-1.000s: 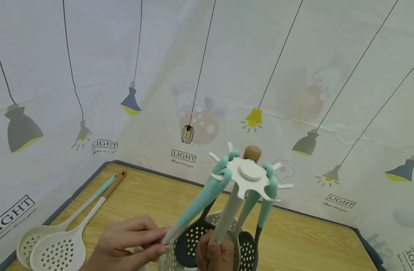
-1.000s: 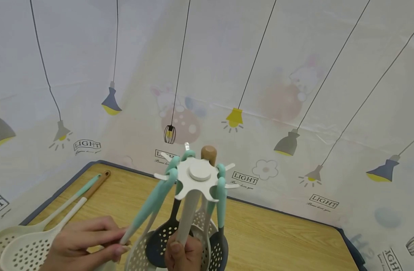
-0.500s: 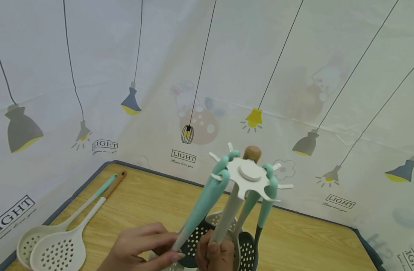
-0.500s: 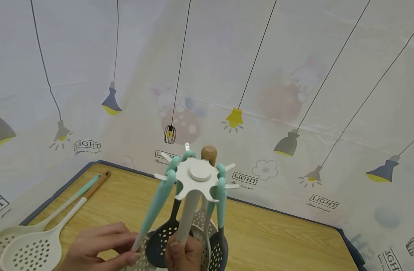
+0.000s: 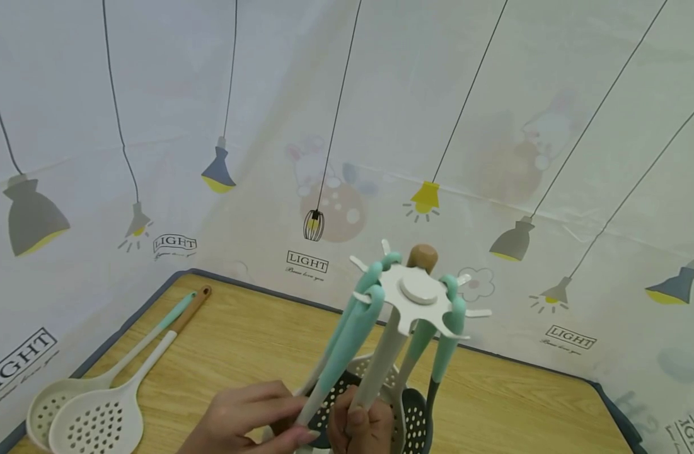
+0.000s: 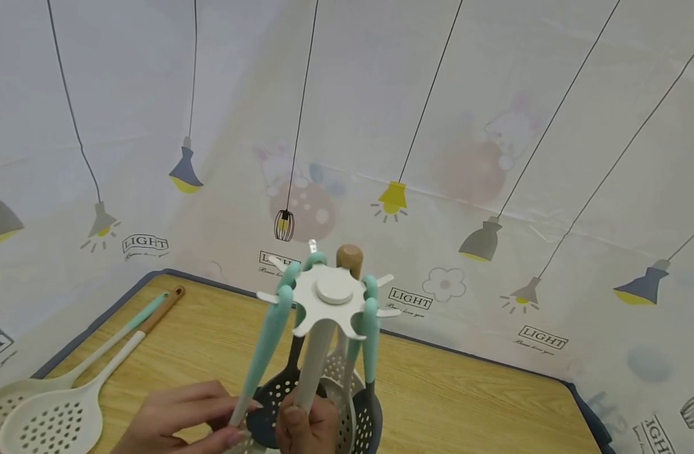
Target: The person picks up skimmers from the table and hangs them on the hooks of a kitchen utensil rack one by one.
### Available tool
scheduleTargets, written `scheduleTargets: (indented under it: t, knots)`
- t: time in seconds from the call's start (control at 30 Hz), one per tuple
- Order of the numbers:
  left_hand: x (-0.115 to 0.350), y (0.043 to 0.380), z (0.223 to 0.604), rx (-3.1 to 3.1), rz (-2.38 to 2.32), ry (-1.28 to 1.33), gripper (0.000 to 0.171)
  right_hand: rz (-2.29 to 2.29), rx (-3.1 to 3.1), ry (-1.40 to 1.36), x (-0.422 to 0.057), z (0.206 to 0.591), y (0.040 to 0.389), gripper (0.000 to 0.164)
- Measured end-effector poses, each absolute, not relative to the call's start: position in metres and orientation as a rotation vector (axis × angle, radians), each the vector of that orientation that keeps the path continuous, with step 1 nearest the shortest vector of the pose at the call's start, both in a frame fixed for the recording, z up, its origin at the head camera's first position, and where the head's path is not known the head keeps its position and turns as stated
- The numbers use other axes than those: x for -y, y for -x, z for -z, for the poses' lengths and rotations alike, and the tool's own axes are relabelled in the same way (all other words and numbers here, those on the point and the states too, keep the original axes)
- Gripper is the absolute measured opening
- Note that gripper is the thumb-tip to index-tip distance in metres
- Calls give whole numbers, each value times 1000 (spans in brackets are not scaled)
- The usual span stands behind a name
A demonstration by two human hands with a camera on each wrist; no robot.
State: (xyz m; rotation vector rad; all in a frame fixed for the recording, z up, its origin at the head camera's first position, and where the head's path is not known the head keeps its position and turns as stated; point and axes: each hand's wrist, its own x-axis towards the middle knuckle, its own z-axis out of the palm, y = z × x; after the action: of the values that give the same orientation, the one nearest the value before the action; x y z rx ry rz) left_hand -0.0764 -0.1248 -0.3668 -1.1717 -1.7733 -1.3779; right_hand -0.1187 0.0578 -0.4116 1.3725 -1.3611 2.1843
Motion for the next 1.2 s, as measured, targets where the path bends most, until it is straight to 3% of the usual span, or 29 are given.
scheduleTargets:
  t: [0.57,1.2]
  knots:
    - [127,80,370,1831,1284,1149,12,-2236,1344,-1395,-59,412,117,45]
    - [138,77,361,1967,1332,1029,35,-2210,1367,-1390,-59,412,118,43]
